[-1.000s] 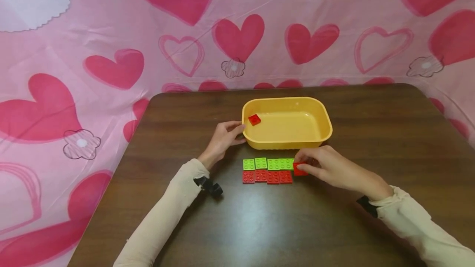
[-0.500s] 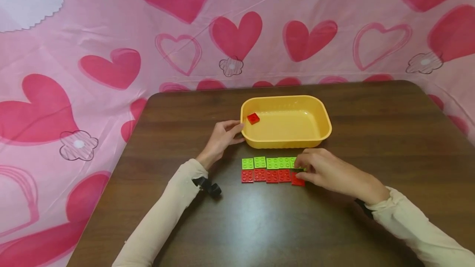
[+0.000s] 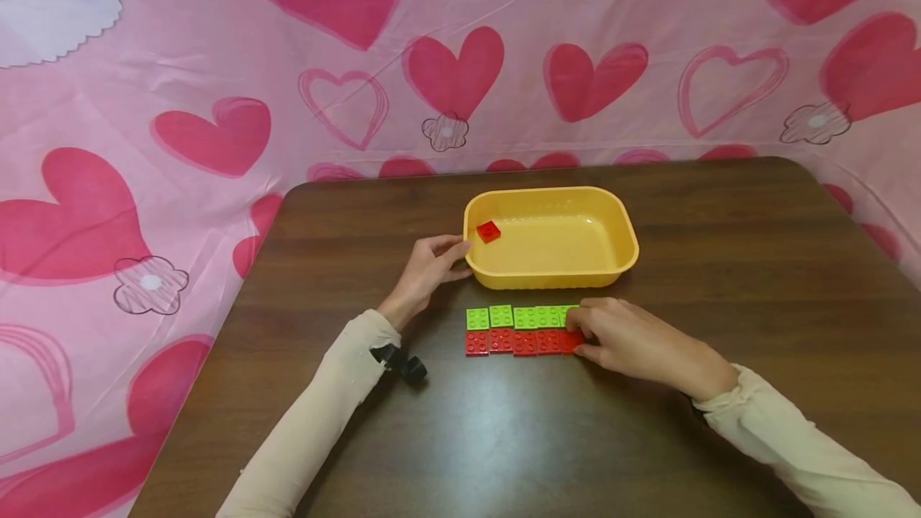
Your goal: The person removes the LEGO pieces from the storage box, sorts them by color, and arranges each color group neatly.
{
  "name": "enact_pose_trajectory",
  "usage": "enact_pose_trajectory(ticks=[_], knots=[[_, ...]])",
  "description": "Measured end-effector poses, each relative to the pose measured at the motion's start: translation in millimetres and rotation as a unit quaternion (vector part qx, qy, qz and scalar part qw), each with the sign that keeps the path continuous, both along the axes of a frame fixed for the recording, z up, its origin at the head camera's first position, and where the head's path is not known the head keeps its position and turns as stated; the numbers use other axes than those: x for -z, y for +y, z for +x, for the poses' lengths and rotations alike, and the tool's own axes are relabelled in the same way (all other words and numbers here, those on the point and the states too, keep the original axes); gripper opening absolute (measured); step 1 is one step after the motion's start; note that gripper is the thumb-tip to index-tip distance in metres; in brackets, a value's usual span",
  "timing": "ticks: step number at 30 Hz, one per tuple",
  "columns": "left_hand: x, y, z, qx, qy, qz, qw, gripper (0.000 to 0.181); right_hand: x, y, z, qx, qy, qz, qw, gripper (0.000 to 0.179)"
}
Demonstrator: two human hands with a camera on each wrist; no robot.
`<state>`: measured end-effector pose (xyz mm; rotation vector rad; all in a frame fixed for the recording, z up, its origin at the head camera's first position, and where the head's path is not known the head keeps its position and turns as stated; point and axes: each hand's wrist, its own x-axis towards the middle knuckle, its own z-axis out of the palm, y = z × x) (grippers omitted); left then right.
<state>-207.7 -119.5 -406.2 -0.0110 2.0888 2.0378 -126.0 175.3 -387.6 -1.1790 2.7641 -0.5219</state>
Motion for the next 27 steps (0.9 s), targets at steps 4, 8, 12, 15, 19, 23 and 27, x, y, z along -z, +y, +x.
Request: enact_pose_trajectory(ticks=[4, 8, 12, 15, 19, 23, 27], knots=[[0.6, -1.1, -0.5, 0.0, 0.002, 0.003, 1.0, 0.04, -0.8, -1, -0.8, -0.003, 0.006, -0.009, 0.9999, 0.02], [1.0, -1.1, -1.2, -0.001, -0.001, 0.002, 1.0, 0.04, -7.5, 1, -2.1, 0.015, 0.0, -0.025, 0.9996, 0.02], [0.2, -0.4, -0.8, -0.004, -0.005, 0.001, 1.0, 0.04, -19.1, 2, -5.6, 0.041, 0.009, -0.054, 0.9977, 0.018], [-0.4, -0.7, 0.2, -0.005, -0.005, 0.002, 1.0, 0.039, -30.0, 0, -10.7, 0.045, 0.036, -0.077, 0.9953, 0.016], [-0.3, -0.6, 1.2, -0.005, -0.006, 0.005, 1.0, 0.039, -44.5, -7, -21.8, 0.037, 0.065, -0.087, 0.9934, 0.013], [1.1, -0.2, 0.3, -0.004, -0.005, 0.005, 1.0, 0.04, -54.6, -14, -38.9, 0.034, 0.084, -0.079, 0.9928, 0.013], [1.0, 1.0, -1.1, -0.001, -0.002, 0.007, 1.0, 0.039, -57.1, -20, -62.4, 0.032, 0.097, -0.074, 0.992, 0.013]])
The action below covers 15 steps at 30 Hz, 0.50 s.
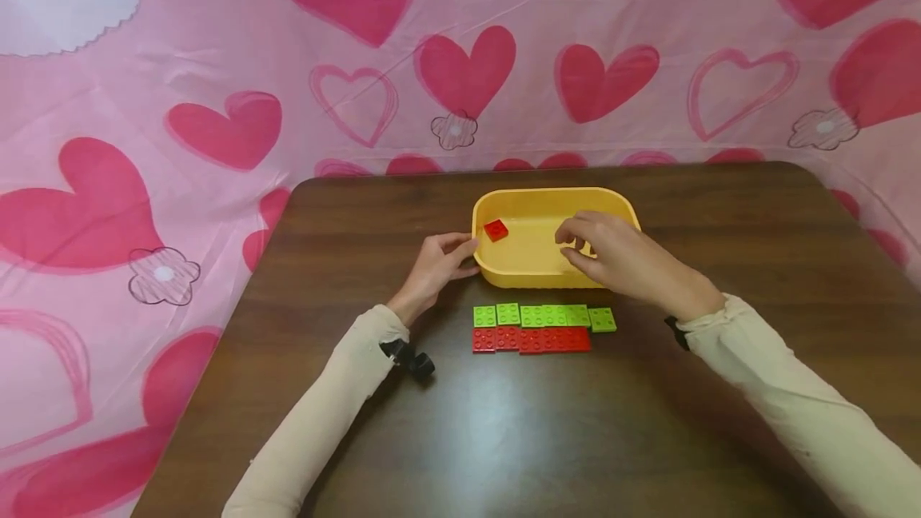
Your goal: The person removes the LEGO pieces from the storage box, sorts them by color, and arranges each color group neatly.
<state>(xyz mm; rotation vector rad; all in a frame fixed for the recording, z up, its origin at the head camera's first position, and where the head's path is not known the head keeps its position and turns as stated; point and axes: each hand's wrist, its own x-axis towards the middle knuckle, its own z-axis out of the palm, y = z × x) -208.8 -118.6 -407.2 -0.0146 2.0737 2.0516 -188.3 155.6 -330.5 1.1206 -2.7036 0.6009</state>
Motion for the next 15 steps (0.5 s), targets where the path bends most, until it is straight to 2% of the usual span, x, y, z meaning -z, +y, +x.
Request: enact_pose_trajectory(ticks=[4, 7, 15], knots=[[0.8, -1.5, -0.8, 0.002, 0.005, 0.001, 1.0, 0.038, 3.6, -11, -25.0, -0.006, 0.0, 0.013, 0.9999, 0.016], [1.3, -2.8, -0.8, 0.002, 0.009, 0.0, 1.0, 0.038, 8.3, -24, -39.8, -0.005, -0.019, 0.025, 0.9995, 0.021], [1.1, -3.6, -0.6, 0.003, 0.008, 0.011, 0.9999, 0.038, 21.4, -57, -66.4, -0.014, -0.064, 0.065, 0.9958, 0.035]])
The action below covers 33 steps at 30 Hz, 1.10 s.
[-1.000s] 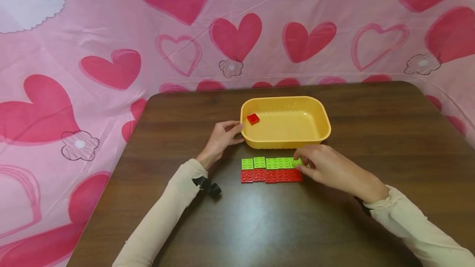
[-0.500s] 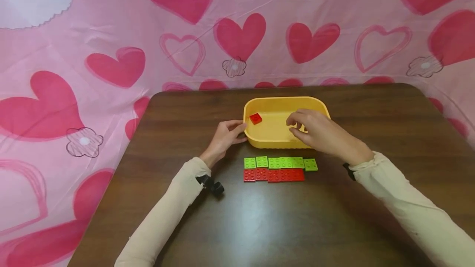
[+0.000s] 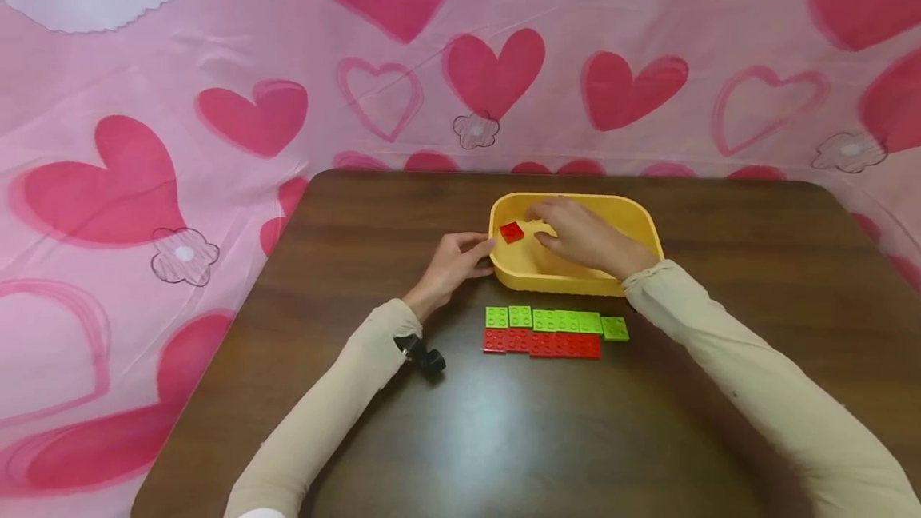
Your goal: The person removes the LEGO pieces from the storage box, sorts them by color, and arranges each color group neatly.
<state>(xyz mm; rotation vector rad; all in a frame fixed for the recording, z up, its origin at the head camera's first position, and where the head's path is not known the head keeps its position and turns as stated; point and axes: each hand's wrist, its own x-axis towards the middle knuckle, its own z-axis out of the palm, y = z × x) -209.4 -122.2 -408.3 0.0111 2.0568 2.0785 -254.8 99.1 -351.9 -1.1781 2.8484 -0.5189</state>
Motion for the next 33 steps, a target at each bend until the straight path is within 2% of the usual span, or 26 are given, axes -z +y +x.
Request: enact_pose_trajectory(ticks=[4, 7, 11, 14, 17, 21, 26, 33], knots=[[-0.9, -0.5, 0.0, 0.003, 0.002, -0.003, 1.0, 0.04, 4.0, -13, -6.4, 0.0, -0.012, 0.029, 0.9995, 0.039], [-2.2, -0.2, -0.4, 0.002, 0.005, -0.007, 1.0, 0.04, 6.8, -20, -9.9, -0.019, -0.022, 0.054, 0.9981, 0.039], [-3.0, -0.5, 0.1, 0.002, 0.004, -0.015, 0.9999, 0.04, 14.5, -24, -11.8, -0.033, -0.069, 0.084, 0.9936, 0.043], [-2.4, 0.0, 0.7, 0.002, 0.001, -0.014, 0.9999, 0.04, 19.3, -22, -11.4, -0.02, -0.097, 0.099, 0.9902, 0.051], [-1.9, 0.3, 1.5, 0.002, 0.002, -0.009, 1.0, 0.04, 21.1, -21, -9.9, -0.009, -0.087, 0.11, 0.9901, 0.053], [-2.1, 0.6, 2.9, -0.003, 0.003, -0.012, 0.9999, 0.039, 23.0, -22, -8.7, -0.005, -0.065, 0.105, 0.9923, 0.041], [-1.3, 1.0, 2.7, -0.002, 0.003, -0.02, 0.9998, 0.04, 26.2, -25, -8.5, -0.017, -0.06, 0.067, 0.9958, 0.024], [0.0, 2.5, 2.6, 0.0, 0.008, -0.01, 0.9999, 0.039, 29.4, -25, -8.6, -0.027, -0.04, 0.043, 0.9979, 0.013]])
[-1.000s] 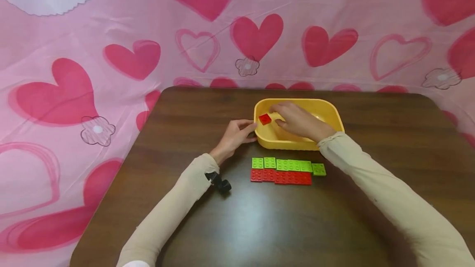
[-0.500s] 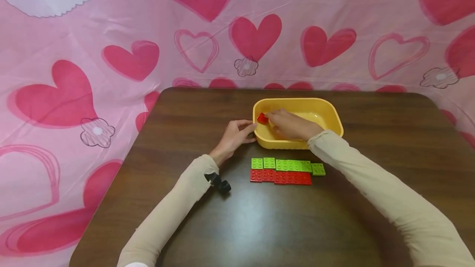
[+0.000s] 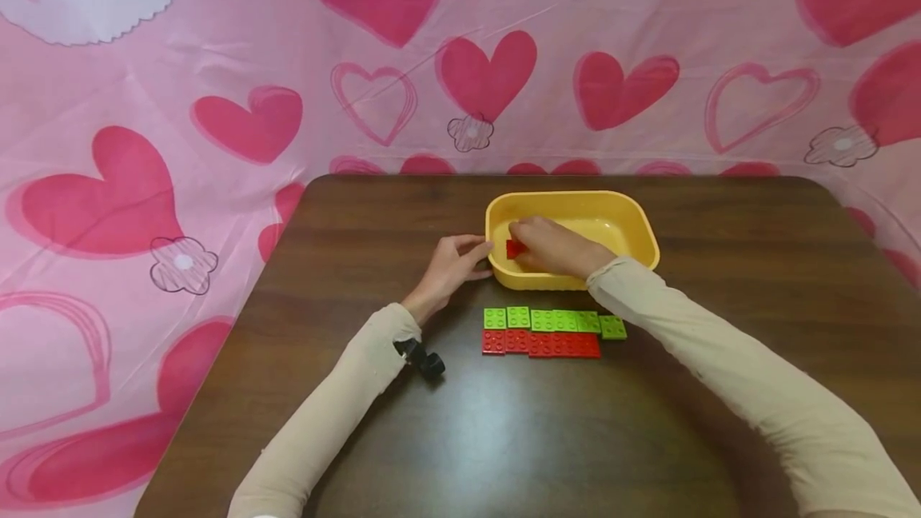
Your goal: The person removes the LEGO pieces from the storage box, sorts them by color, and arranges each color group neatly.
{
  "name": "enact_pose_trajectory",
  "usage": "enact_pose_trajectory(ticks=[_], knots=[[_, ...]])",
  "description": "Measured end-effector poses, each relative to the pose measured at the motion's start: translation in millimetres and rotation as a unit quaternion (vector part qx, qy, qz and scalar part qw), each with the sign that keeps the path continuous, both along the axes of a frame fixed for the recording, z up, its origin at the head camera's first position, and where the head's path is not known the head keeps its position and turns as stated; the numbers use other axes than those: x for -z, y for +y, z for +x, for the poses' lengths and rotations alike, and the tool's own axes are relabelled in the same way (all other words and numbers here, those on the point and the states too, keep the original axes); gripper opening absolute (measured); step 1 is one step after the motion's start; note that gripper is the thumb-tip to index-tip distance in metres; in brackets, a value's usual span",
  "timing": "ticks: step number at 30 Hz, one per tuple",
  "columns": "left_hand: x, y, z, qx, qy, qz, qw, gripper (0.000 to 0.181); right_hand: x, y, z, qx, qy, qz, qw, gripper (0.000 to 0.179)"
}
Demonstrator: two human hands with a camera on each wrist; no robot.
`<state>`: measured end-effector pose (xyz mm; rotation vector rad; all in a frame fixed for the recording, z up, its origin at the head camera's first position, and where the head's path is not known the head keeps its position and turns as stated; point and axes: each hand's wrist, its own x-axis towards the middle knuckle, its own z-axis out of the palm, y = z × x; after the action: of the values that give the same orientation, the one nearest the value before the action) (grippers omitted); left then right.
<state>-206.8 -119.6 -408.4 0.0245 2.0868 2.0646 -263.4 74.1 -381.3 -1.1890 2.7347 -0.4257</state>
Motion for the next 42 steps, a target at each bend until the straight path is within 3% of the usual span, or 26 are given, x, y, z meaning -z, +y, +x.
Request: enact_pose_trajectory(ticks=[6, 11, 17, 22, 27, 32, 37, 42], knots=[[-1.0, 0.8, -0.2, -0.002, 0.002, -0.001, 1.0, 0.039, -3.6, 6, 0.6, 0.009, 0.002, -0.017, 0.9998, 0.005], [0.7, 1.9, 0.9, -0.008, 0.001, -0.004, 1.0, 0.039, -12.8, 13, 5.8, 0.053, 0.003, -0.053, 0.9972, 0.011], [3.9, 5.5, 3.3, 0.002, -0.005, -0.004, 1.0, 0.038, -24.8, 31, 21.3, 0.082, 0.04, -0.116, 0.989, 0.02], [1.5, 3.8, 4.9, -0.009, -0.004, 0.003, 0.9999, 0.038, -37.0, 46, 35.3, 0.086, 0.023, -0.159, 0.9833, 0.026], [0.9, 1.6, 4.2, -0.014, 0.003, 0.001, 0.9999, 0.037, -46.3, 67, 55.6, 0.083, 0.033, -0.206, 0.9745, 0.022], [3.0, 1.0, 4.2, -0.015, 0.001, 0.008, 0.9999, 0.037, -48.2, 93, 90.0, 0.107, 0.044, -0.232, 0.9658, 0.021], [1.1, -0.3, 4.4, -0.015, -0.003, 0.019, 0.9997, 0.037, -45.2, 114, 122.0, 0.115, 0.03, -0.243, 0.9627, 0.024], [0.2, 1.0, 4.1, -0.007, -0.005, 0.014, 0.9999, 0.038, -36.2, 130, 140.8, 0.109, 0.03, -0.249, 0.9619, 0.026]])
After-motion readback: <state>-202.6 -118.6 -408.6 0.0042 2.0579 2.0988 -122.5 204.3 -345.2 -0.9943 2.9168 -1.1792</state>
